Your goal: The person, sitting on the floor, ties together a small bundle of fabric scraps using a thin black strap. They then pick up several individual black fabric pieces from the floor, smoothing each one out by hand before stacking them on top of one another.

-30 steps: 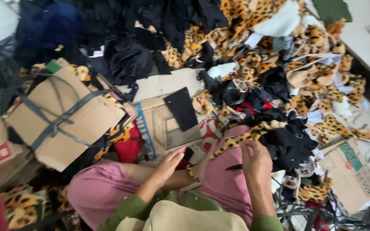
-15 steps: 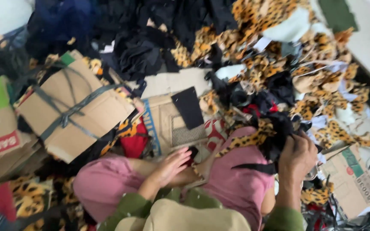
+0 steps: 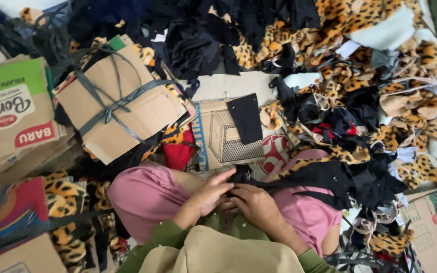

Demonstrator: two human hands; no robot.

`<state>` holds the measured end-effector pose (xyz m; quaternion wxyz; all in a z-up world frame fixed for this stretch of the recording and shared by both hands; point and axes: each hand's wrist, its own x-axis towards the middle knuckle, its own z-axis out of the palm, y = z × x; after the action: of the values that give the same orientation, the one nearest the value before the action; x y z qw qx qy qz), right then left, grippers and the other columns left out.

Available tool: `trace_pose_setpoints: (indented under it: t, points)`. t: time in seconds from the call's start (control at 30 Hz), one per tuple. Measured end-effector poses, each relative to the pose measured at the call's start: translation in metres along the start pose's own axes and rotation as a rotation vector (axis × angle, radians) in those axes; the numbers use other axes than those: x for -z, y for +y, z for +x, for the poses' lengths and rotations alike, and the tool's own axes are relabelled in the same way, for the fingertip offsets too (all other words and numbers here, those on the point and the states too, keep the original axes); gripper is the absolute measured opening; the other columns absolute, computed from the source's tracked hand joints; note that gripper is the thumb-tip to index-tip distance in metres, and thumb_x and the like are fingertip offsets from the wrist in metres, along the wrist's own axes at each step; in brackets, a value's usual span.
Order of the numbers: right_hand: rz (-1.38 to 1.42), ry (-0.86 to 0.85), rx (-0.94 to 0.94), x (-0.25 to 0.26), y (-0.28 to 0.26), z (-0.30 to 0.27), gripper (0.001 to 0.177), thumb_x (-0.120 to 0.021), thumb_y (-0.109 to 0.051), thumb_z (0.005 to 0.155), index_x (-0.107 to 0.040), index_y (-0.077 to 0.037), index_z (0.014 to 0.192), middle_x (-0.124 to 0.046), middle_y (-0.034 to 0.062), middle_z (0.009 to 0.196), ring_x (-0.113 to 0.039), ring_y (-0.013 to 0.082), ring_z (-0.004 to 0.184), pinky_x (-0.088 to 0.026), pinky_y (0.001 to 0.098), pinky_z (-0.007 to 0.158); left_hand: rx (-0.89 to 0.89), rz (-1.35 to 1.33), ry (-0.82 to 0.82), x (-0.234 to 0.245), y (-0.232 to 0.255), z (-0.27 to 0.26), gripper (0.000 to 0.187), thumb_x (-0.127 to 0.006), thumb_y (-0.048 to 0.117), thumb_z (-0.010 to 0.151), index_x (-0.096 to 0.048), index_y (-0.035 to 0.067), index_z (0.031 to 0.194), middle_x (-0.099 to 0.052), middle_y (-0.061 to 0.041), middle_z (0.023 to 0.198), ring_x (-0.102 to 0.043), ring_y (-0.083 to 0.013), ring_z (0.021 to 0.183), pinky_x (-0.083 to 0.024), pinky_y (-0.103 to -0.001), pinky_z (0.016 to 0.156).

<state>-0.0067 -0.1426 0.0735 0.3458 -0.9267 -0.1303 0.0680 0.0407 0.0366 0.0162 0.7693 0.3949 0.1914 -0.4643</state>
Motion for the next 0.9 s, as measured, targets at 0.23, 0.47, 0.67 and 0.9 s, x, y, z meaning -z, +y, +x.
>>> trace_pose_setpoints:
  t: [0.23, 0.47, 0.67, 0.9]
  points:
    - [-0.356, -0.111, -0.142, 0.041, 0.076, 0.004, 0.049, -0.084, -0.046, 0.075, -0.073, -0.024, 0.117, -0.079, 0.0078, 0.103, -0.074, 0.0279, 0.104, -0.057, 0.0458, 0.094, -0.239, 0.025, 0.134, 0.017, -0.005, -0.020, 0.053, -0.064, -0.003, 0.091, -0.063, 0.011, 0.142, -0.061, -0.016, 0.142, -0.066, -0.0291, 0.114, -0.063, -0.044, 0.084]
    - [-0.013, -0.091, -0.507, 0.114, 0.041, -0.007, 0.025, -0.084, -0.029, 0.080, -0.084, -0.014, 0.101, -0.083, 0.0105, 0.099, -0.076, 0.0282, 0.103, -0.060, 0.0425, 0.089, -0.459, 0.440, 0.123, 0.001, 0.027, -0.047, 0.041, -0.070, 0.011, 0.090, -0.073, 0.012, 0.131, -0.073, -0.011, 0.126, -0.057, -0.0196, 0.117, -0.048, -0.042, 0.107]
    - [0.172, -0.270, -0.629, 0.126, -0.010, 0.017, 0.032, -0.069, -0.043, 0.092, -0.086, -0.022, 0.109, -0.085, 0.0069, 0.107, -0.077, 0.0252, 0.109, -0.058, 0.0407, 0.094, -0.531, 0.444, 0.064, 0.007, 0.054, -0.068, 0.043, -0.062, 0.002, 0.091, -0.071, 0.009, 0.132, -0.074, -0.012, 0.121, -0.062, -0.0182, 0.114, -0.049, -0.037, 0.104]
    - [-0.190, 0.004, 0.089, 0.013, -0.034, 0.052, 0.084, -0.087, -0.040, 0.068, -0.060, -0.015, 0.144, -0.073, 0.0166, 0.120, -0.069, 0.0372, 0.107, -0.053, 0.0606, 0.089, -0.434, 0.075, 0.129, -0.017, 0.083, -0.115, 0.051, -0.067, 0.007, 0.093, -0.062, 0.012, 0.143, -0.063, -0.005, 0.118, -0.061, -0.0087, 0.085, -0.062, -0.023, 0.076]
